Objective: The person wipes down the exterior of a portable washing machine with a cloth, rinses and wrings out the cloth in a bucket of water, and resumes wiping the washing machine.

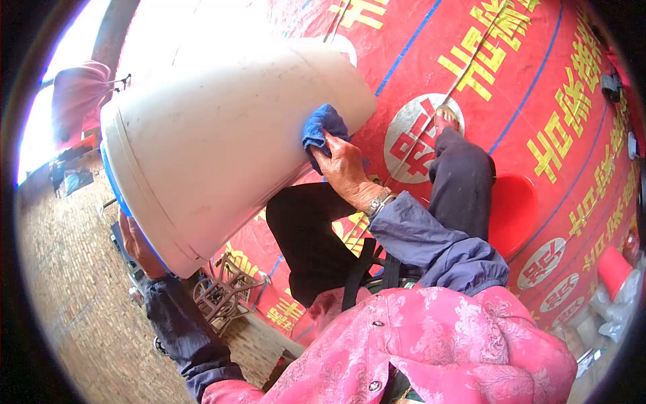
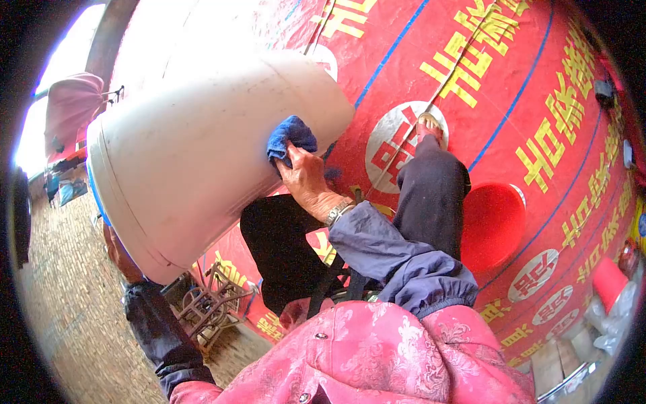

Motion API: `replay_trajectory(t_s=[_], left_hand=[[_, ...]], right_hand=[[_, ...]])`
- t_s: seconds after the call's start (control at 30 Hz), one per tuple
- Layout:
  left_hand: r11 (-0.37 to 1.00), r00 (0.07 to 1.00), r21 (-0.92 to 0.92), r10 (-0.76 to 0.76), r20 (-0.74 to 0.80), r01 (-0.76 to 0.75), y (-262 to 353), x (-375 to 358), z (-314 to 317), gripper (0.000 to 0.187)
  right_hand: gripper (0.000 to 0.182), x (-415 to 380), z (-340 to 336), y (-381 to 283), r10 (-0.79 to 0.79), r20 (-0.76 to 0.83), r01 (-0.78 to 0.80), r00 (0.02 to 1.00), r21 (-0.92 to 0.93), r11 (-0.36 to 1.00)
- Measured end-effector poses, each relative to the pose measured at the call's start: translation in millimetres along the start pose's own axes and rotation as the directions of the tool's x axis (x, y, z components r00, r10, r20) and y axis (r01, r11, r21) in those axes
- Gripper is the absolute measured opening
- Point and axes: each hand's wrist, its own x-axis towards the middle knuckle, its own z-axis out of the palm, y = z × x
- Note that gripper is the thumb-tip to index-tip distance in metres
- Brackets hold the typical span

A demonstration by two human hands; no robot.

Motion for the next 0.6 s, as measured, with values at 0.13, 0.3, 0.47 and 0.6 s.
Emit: replay_trajectory(t_s=[0.13,0.3,0.47,0.6], left_hand=[[0.941,0.967,-0.261,-0.243,-0.081,0.215,23,15,-6,0.053],[0.968,0.969,-0.122,-0.204,0.136,0.221,47,13,9,0.047],[0.932,0.966,-0.254,-0.253,0.061,0.260,63,7,22,0.046],[0.854,0.922,-0.386,-0.386,-0.020,0.349,40,5,16,0.044]], right_hand=[[0.043,-3,1,-23,-0.168,0.098,0.179,0.981,-0.109,0.978],[0.046,-1,16,-90,-0.524,0.150,0.539,0.838,-0.077,0.839],[0.040,25,41,-119,-0.658,0.057,0.652,0.751,0.091,0.753],[0.040,27,41,-97,-0.583,0.062,0.567,0.810,0.175,0.805]])
